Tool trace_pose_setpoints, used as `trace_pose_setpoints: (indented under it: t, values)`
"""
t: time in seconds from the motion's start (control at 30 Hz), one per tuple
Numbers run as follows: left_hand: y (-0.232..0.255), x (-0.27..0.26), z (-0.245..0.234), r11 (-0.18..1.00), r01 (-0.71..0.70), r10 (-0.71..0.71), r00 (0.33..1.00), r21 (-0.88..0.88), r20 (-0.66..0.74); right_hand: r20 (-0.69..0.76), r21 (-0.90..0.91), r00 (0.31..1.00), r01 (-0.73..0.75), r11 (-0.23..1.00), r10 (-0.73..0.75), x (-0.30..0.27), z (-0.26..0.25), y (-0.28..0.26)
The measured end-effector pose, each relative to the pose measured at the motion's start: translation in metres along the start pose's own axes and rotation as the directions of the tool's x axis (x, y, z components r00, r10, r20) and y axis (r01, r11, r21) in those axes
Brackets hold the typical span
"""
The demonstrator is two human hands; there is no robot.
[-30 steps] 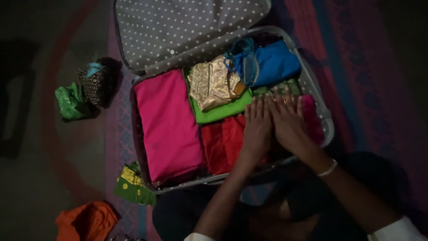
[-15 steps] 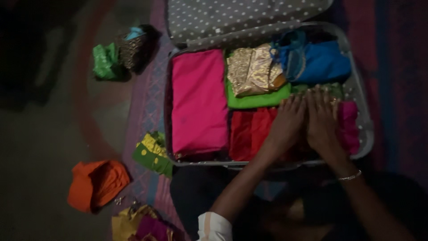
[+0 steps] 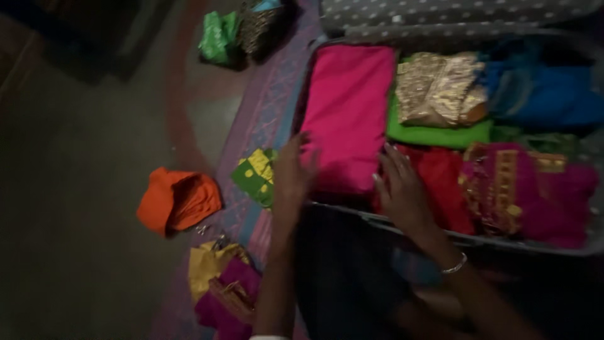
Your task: The person packs various items of clothing, including colorful fabrics and a small yellow bag, into a grey suitcase.
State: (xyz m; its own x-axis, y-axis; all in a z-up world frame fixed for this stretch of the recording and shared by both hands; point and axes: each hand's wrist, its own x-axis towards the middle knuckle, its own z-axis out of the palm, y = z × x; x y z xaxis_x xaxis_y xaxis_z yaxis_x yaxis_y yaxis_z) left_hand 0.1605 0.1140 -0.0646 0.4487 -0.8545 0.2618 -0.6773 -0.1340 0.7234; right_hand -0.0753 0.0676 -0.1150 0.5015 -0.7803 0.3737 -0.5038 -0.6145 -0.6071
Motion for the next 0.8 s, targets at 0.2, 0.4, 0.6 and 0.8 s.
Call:
trace_pose_setpoints:
  t: [0.2,0.4,0.6,0.8]
  values:
    - [-0.216,-0.06,-0.048,0.834,0.391,-0.313,0.916,0.39,-0.249,-0.021,-0.06,0.999,-0.033,0.998,0.032,0.008,0.032,-0.003]
    - [-0.31,-0.063,-0.001,0.752,0.659,-0.659,0.748,-0.027,-0.076,-0.002,-0.066,1.0,-0.013,0.998,0.013,0.041,0.03,-0.015]
    - [-0.229,-0.031,-0.042,0.87,0.347,-0.456,0.837,-0.351,-0.303,0.0,0.001,0.996,-0.088,0.996,0.088,0.038,0.026,-0.036]
    - [-0.043,0.025,-0.085,0.93,0.114,-0.241,0.907,-0.351,-0.345,-0.13,0.045,0.98,-0.143,0.989,0.148,0.026,0.005,-0.006]
